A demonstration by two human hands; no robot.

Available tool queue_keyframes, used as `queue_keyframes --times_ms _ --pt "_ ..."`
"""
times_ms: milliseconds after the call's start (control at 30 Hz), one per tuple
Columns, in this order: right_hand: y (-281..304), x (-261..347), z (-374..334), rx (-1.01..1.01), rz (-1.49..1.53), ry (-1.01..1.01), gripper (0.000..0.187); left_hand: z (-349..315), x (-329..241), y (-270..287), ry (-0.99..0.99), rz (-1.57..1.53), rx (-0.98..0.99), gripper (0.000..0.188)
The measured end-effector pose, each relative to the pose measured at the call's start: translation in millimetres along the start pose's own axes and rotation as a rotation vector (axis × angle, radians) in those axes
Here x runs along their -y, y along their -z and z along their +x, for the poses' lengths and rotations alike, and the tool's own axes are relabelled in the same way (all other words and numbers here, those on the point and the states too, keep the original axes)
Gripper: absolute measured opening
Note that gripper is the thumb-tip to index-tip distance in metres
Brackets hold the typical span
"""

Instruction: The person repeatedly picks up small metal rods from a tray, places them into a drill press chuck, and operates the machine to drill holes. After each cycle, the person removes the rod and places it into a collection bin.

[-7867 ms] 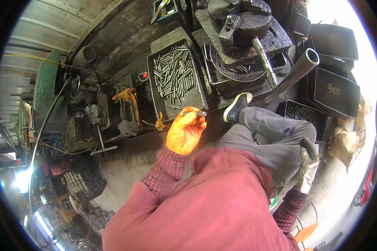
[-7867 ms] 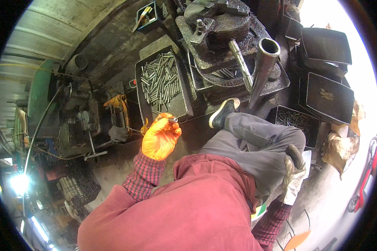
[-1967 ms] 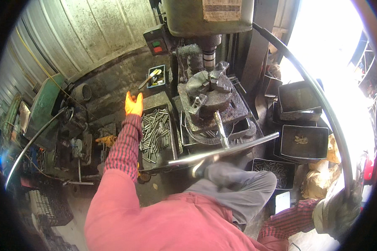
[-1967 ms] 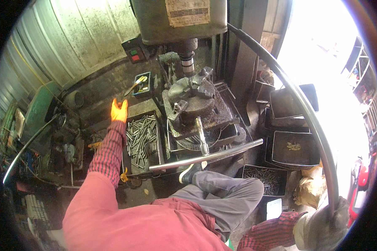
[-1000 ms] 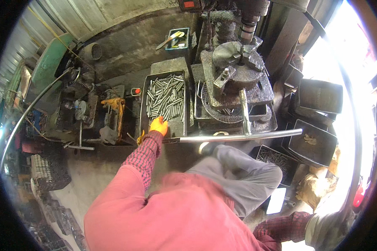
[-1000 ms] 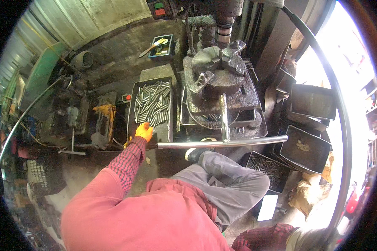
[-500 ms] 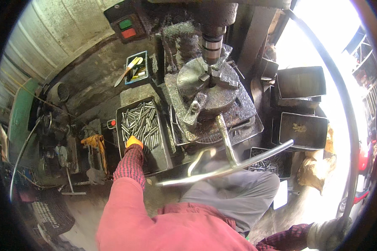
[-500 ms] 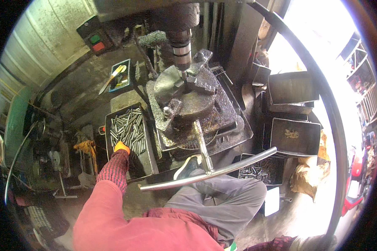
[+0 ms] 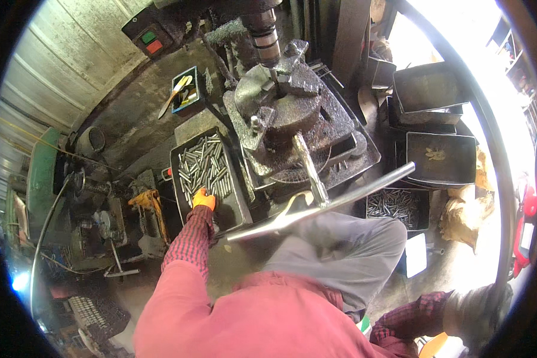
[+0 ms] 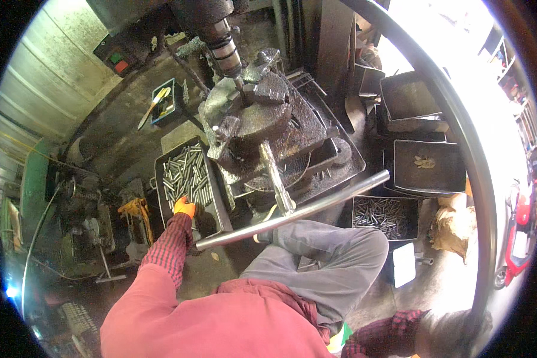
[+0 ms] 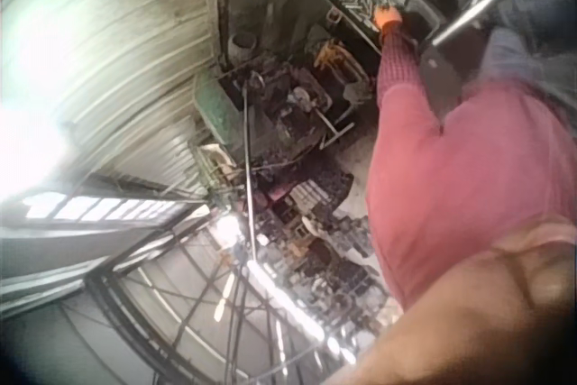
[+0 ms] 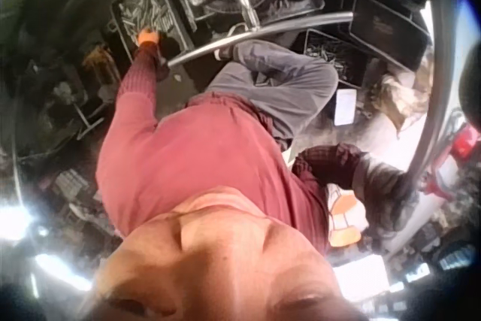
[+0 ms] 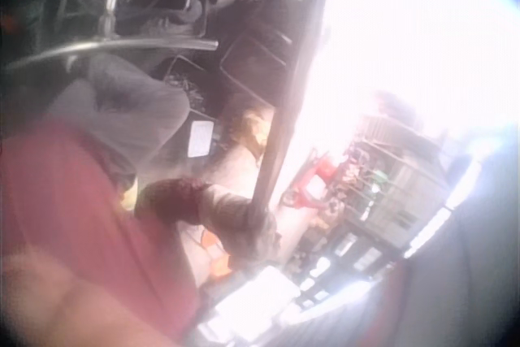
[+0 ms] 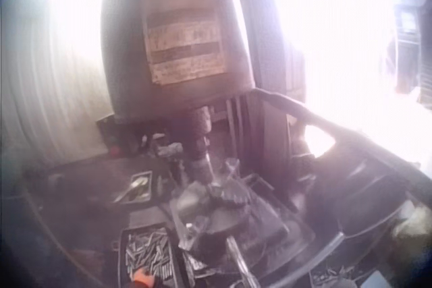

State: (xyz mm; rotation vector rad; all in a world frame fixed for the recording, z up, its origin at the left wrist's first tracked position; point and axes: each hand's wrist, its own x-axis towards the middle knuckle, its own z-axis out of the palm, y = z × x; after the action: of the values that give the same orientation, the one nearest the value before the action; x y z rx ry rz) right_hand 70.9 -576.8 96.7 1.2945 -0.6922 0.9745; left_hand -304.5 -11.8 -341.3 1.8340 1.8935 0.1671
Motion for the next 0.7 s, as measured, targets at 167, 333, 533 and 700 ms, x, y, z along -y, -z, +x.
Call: queue_keyframes --times_ms 167,333,533,700 --pt "0 5 -10 0.091 0.09 0.004 0.041 -55 15 27 0.024 -0.674 0.068 0.032" --pt "3 2 -13 0.095 0.262 0.019 0.049 -117 22 59 0.243 -1.287 0.056 0.02" --pt "-8 29 -37 0.174 0.198 0.114 0.056 -153 22 76 0.392 -1.422 0.066 0.018" --pt "-59 71 -67 -0.036 -1.603 0.643 0.058 -150 17 81 0.394 -1.468 0.061 0.02"
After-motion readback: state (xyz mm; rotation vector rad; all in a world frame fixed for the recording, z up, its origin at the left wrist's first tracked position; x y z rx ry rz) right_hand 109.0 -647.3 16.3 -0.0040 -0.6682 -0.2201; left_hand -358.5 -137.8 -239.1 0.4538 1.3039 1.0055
